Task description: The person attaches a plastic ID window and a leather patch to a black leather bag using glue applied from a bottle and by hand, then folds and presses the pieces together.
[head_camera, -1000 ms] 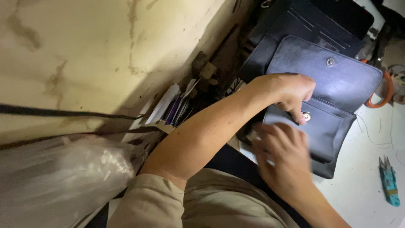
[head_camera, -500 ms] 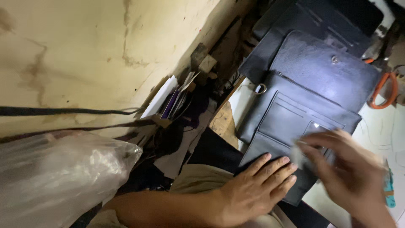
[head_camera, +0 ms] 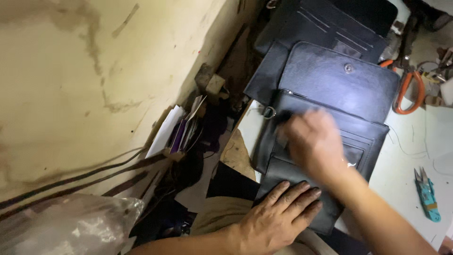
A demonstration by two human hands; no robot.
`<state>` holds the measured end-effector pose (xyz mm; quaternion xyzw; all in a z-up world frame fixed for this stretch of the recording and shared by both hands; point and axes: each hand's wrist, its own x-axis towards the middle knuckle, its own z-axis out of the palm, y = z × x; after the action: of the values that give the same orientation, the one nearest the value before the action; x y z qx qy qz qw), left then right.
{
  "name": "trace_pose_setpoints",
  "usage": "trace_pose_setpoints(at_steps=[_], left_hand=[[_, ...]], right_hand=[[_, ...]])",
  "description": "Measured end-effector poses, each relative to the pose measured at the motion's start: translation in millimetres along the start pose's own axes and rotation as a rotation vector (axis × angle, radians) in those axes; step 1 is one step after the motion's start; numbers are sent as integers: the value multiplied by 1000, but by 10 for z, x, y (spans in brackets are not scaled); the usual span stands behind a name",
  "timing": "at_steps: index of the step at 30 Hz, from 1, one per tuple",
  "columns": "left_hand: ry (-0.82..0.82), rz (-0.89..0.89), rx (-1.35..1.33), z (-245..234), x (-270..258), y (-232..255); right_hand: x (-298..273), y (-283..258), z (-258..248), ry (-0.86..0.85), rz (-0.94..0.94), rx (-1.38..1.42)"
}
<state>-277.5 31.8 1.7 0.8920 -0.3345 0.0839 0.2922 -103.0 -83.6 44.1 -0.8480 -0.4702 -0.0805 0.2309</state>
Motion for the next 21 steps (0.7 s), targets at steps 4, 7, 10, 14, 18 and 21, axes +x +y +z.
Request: trace_pose_setpoints(at_steps=[4,7,10,14,18,21], left_hand=[[3,6,-128,101,-40,-22],[25,27,-80,73,-12,-47],[41,39,-35,15,-8,-75],[-49,58,29,69,-39,-73],[-82,95,72,-139,-61,-130],[-140,125,40,-234,-160,-260]], right_hand=[[104,246,-98,53,159,-192],[-235,440,-179,1,207,-280],[-695,599,-422,-23,392,-344],[-676,414,-496,26,407,-255],[-723,445,-454,3,311,-371],[-1349,768,-740,5,401,-321]])
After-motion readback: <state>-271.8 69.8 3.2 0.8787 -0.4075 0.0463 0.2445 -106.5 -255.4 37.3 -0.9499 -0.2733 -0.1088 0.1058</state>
